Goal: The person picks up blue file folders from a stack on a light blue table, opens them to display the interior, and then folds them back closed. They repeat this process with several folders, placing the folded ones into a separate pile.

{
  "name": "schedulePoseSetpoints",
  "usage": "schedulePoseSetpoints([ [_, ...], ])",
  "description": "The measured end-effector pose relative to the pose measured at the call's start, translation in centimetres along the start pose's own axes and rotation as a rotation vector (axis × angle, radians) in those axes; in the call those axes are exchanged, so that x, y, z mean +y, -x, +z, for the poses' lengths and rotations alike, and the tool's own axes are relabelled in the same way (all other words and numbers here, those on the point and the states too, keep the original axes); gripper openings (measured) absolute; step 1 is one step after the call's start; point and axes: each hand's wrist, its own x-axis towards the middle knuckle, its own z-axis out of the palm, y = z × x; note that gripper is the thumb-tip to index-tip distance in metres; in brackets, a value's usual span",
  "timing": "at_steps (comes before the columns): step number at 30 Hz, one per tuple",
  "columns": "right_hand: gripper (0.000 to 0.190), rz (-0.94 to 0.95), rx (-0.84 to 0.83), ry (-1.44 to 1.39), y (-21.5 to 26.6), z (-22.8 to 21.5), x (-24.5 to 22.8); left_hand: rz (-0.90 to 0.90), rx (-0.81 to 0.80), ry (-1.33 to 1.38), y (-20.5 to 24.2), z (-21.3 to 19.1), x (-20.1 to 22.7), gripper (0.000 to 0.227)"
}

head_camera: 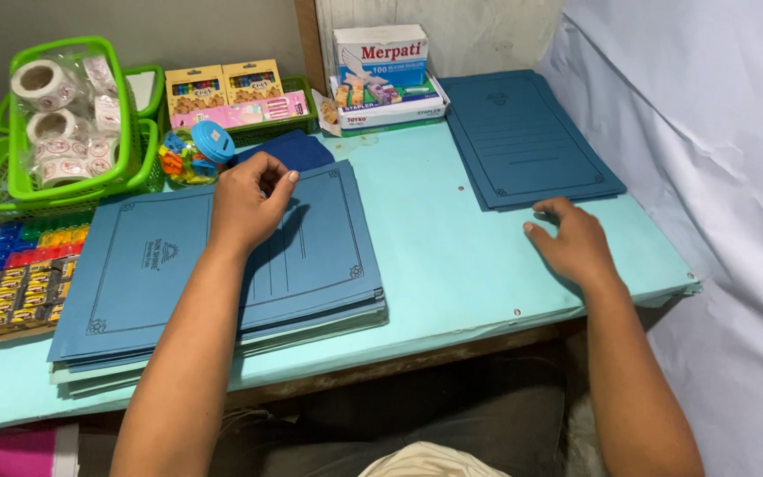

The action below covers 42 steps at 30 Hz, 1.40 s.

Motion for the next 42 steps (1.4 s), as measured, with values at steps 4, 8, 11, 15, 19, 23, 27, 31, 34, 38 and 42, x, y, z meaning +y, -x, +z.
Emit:
schedulePoseSetpoints([
  [4, 0.038, -0.004, 0.108, 0.177, 0.0, -0.5, 0.8, -0.028, -0.014, 0.013, 0.1, -0.1, 0.1, 0.020],
  [8, 0.038, -0.027, 0.088, 0.236, -0.8, -0.4, 1.3, -0.025, -0.015, 0.005, -0.2, 0.1, 0.1, 0.020],
  [11, 0.040, -0.012, 0.086, 0.233, -1.4, -0.3, -0.9, -0.027, -0.014, -0.036, 0.0, 0.0, -0.3, 0.021],
  [15, 0.037, -0.062, -0.019, 0.075, -3.2, 2.4, -7.3, -0.043, -0.058, -0.150, 0.0, 0.4, -0.4, 0.029],
  [19, 0.030, -0.117, -0.170, -0.059, -7.8, 8.9, -12.6, 0.089, -0.078, -0.294, -0.5, 2.6, -3.5, 0.047],
  [23, 0.023, -0.050, -0.337, -0.553, -11.1, 14.6, -16.1, 0.048, -0.415, -0.519, -3.5, 3.6, -2.9, 0.054],
  [27, 0.021, -0.090, -0.141, -0.317, -10.1, 14.9, -18.0, -0.051, -0.489, -0.432, -5.8, 5.6, -2.5, 0.043],
  [31, 0.020, -0.165, -0.148, -0.372, -11.1, 15.8, -16.6, 0.047, -0.395, -0.323, -5.5, 7.6, -3.1, 0.035],
  [34, 0.019, -0.194, -0.175, -0.373, -11.1, 15.6, -16.8, 0.041, -0.289, -0.210, -5.0, 6.6, -2.2, 0.033],
  [38, 0.017, -0.208, -0.097, -0.393, -10.8, 15.8, -17.2, -0.017, -0.240, -0.089, -5.1, 6.4, -2.6, 0.029],
  [42, 0.015, -0.306, 0.091, -0.514, -10.5, 15.6, -17.1, -0.099, -0.064, 0.076, -5.7, 6.4, -4.2, 0.026],
])
